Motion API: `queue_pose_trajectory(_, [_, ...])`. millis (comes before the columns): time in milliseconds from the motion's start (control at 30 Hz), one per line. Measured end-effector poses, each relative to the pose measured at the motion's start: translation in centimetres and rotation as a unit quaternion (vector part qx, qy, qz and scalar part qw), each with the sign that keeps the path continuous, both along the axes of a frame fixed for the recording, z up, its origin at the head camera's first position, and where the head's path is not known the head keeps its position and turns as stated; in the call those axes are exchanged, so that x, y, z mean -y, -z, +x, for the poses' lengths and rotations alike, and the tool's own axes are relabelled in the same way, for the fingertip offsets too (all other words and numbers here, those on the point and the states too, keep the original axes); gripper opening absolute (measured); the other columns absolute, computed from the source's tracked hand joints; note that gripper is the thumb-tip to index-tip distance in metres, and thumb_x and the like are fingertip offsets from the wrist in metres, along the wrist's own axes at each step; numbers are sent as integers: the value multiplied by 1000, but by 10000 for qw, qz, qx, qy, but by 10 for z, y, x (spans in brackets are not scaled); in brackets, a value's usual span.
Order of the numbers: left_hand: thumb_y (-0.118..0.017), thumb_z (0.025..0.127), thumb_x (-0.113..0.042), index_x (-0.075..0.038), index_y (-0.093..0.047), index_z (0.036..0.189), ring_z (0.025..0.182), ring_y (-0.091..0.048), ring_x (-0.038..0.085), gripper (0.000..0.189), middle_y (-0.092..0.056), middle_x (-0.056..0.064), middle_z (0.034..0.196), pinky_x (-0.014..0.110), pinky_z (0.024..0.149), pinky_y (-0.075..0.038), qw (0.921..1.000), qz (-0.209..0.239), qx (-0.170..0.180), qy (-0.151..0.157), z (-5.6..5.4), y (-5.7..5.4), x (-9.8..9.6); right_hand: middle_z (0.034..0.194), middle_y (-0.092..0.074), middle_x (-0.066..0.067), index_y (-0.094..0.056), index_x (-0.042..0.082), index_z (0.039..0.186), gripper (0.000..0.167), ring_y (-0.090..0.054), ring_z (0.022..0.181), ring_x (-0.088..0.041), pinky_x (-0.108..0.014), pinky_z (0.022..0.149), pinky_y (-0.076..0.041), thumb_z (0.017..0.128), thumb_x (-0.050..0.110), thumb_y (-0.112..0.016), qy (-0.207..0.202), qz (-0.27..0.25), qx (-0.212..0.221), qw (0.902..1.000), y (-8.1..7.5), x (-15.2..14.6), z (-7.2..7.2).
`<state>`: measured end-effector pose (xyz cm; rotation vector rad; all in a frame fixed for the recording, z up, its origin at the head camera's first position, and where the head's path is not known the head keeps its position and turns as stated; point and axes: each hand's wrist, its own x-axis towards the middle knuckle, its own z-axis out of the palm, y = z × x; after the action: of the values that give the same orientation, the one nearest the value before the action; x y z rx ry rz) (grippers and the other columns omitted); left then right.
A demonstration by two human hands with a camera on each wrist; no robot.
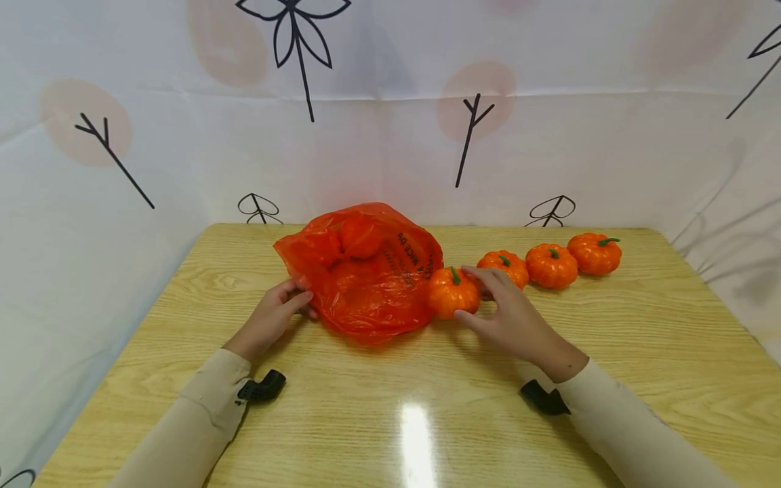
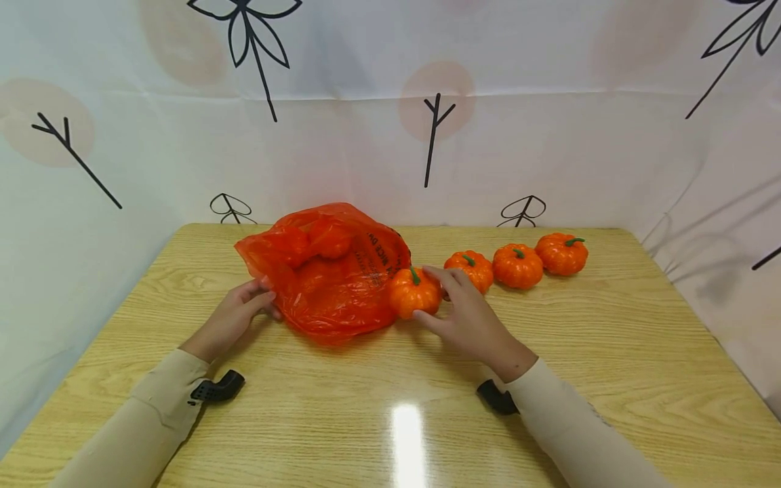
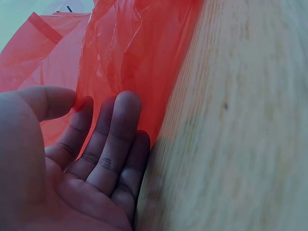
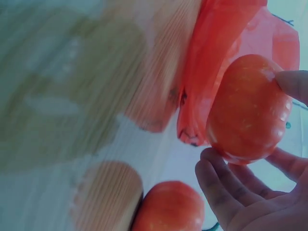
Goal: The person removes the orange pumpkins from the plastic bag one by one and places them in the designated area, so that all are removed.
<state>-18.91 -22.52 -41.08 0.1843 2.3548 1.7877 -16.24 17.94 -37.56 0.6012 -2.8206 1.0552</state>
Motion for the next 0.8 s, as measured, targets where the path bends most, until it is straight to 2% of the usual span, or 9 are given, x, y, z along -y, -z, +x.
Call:
queue_pose_trajectory(433, [-52,105,-19,1,-52,116,82,-67,17,24,-63,3,90,22,86,-53,10000,-9,33,16,-1,0,0,140,-47,-19,-44,10,148,72,-58,118,-36,-55,99,-50,90,41,-74,-10,253,336,9991,-6,-24,1])
queue_pose_trajectory(800, [-52,105,-21,0,-52,119,83,-67,18,25,-63,4,91,22,86,-52,10000,-17,71,8,-1,0,0,135,-49,-22,-43,7,147,73,-58,114,-36,-55,97,-51,90,41,-74,49,430,419,9982,-9,-36,-3])
